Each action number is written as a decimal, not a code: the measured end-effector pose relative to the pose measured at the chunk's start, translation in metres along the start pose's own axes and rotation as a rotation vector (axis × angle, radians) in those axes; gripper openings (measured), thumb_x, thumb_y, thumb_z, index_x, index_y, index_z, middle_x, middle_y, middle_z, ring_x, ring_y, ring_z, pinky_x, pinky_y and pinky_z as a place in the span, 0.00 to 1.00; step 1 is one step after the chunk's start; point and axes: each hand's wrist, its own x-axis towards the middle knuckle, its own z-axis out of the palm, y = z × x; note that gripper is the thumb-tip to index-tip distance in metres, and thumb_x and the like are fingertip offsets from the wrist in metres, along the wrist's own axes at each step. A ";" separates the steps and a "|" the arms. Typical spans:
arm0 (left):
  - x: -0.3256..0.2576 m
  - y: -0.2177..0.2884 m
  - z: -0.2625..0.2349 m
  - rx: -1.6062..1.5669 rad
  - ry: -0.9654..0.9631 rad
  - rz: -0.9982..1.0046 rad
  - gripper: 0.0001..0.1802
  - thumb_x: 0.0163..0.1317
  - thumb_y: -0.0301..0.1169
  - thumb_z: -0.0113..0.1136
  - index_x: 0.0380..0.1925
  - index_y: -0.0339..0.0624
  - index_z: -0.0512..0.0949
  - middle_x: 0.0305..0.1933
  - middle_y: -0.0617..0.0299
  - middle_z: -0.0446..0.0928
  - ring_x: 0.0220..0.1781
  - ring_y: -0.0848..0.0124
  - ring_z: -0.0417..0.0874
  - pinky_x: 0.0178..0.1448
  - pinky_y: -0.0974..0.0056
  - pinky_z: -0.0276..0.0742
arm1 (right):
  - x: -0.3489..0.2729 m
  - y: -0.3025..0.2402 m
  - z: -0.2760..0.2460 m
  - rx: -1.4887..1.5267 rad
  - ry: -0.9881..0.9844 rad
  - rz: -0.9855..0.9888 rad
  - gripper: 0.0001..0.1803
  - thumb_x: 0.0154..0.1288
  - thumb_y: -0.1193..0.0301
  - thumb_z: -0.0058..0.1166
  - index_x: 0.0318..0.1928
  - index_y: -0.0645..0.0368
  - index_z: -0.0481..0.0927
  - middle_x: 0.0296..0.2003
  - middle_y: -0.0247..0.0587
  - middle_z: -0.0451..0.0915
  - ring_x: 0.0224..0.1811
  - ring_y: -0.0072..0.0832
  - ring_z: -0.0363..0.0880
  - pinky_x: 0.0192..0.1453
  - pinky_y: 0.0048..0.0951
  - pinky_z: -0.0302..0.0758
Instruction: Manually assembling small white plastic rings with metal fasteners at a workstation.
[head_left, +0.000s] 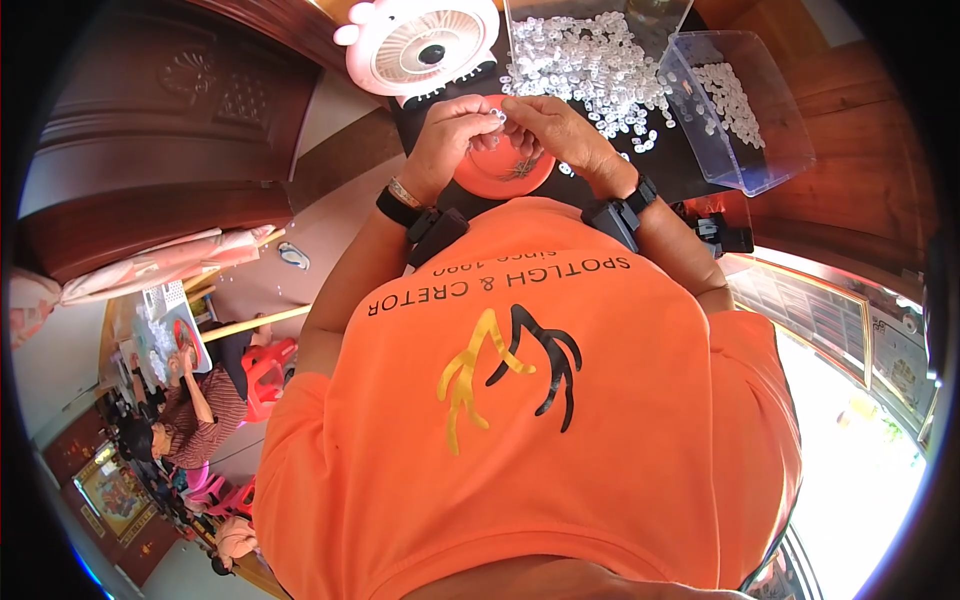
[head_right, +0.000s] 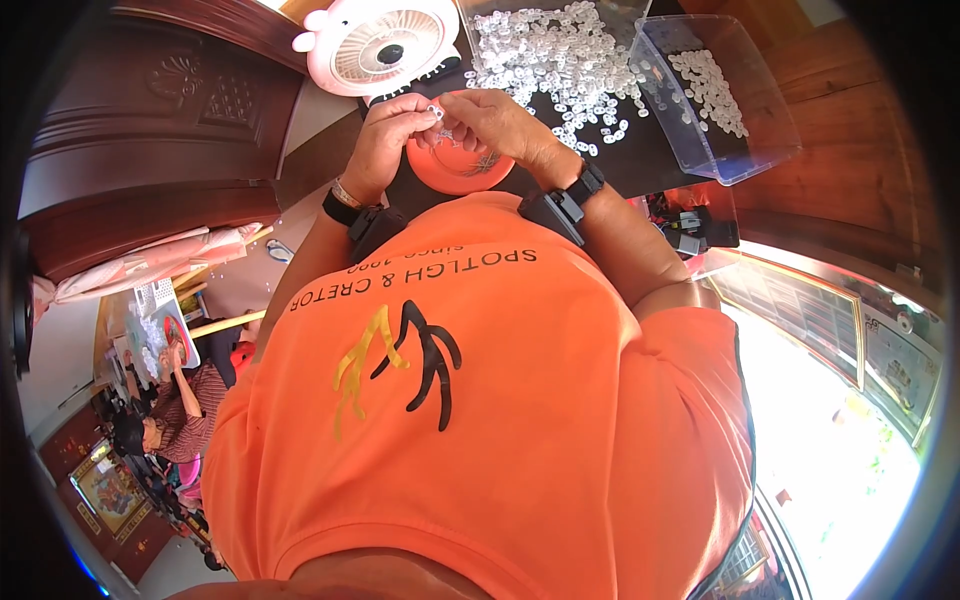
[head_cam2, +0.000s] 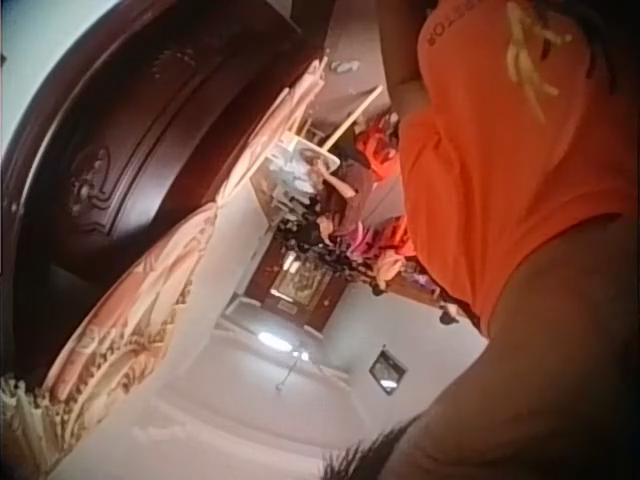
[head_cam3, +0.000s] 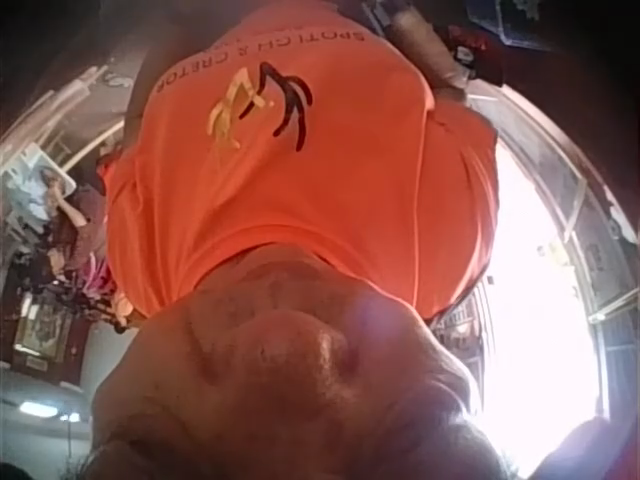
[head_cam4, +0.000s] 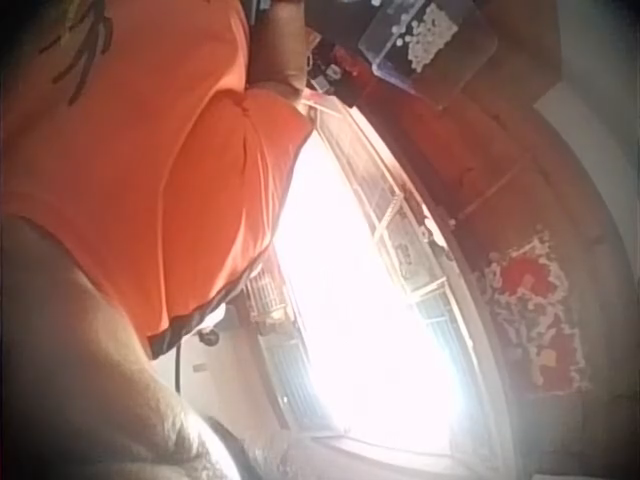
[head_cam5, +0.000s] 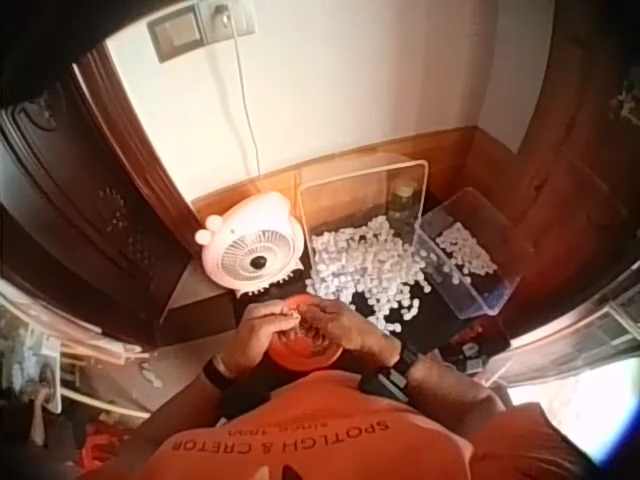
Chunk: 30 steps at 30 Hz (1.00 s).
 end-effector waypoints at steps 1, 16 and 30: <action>0.000 0.000 0.001 0.004 -0.006 0.016 0.09 0.62 0.30 0.49 0.28 0.36 0.75 0.26 0.65 0.74 0.29 0.79 0.72 0.36 0.73 0.67 | -0.001 -0.002 0.000 0.007 -0.031 0.045 0.18 0.66 0.57 0.48 0.34 0.61 0.77 0.26 0.30 0.75 0.25 0.17 0.72 0.30 0.18 0.69; 0.001 -0.007 0.001 -0.018 0.025 -0.029 0.10 0.61 0.31 0.49 0.27 0.37 0.75 0.25 0.66 0.74 0.27 0.79 0.71 0.35 0.73 0.66 | 0.003 0.016 -0.003 -0.048 0.035 -0.018 0.15 0.61 0.61 0.54 0.35 0.62 0.78 0.26 0.32 0.77 0.29 0.16 0.75 0.31 0.18 0.71; 0.008 -0.009 0.003 0.389 -0.006 0.318 0.07 0.56 0.25 0.55 0.25 0.29 0.73 0.26 0.64 0.70 0.28 0.78 0.71 0.32 0.71 0.67 | 0.003 0.012 -0.006 -0.099 0.056 0.066 0.15 0.60 0.61 0.53 0.33 0.63 0.79 0.23 0.32 0.77 0.25 0.17 0.73 0.29 0.19 0.70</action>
